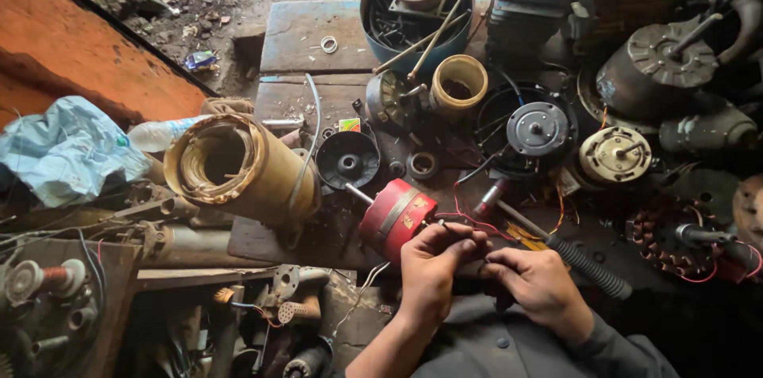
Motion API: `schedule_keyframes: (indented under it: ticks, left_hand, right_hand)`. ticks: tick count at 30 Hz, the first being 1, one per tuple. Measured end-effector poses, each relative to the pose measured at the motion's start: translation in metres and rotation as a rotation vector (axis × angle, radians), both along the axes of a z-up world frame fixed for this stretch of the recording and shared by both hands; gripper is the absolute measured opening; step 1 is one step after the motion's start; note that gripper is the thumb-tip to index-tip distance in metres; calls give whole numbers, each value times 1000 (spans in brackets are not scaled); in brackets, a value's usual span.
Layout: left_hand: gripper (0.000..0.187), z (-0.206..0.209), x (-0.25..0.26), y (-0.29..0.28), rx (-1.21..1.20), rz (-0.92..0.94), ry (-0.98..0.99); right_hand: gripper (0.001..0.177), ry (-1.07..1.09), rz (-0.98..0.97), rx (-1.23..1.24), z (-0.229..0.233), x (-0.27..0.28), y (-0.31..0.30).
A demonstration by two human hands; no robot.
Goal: The person works on a red cylindrical motor component at a cluttered workbench. They use a hammer to tap the motor shaft and a screwdriver to adjust internal parts while holding the motor with their other hand.
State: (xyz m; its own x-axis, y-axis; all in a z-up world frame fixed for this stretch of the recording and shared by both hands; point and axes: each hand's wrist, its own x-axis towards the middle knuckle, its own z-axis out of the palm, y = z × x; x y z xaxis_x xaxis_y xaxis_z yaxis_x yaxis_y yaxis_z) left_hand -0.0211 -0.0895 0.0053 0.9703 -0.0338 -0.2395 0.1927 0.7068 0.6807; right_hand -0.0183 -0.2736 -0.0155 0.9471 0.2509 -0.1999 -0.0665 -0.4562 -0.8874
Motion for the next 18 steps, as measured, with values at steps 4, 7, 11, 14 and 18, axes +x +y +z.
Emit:
schedule_keyframes:
  ticks: [4, 7, 11, 14, 18]
  left_hand:
    - [10, -14, 1, -2, 59, 63, 90]
    - [13, -13, 1, -3, 165, 101, 44]
    - [21, 2, -4, -1, 236, -21, -52]
    - [24, 9, -11, 1, 161, -176, -6]
    - [13, 3, -13, -2, 104, -134, -29]
  right_hand:
    - [17, 43, -85, 23, 8, -11, 8]
    - [19, -86, -54, -33, 13, -15, 8]
    - [14, -6, -25, -29, 17, -15, 4]
    - [15, -75, 55, 40, 14, -13, -1]
    - [16, 71, 1, 25, 12, -13, -1]
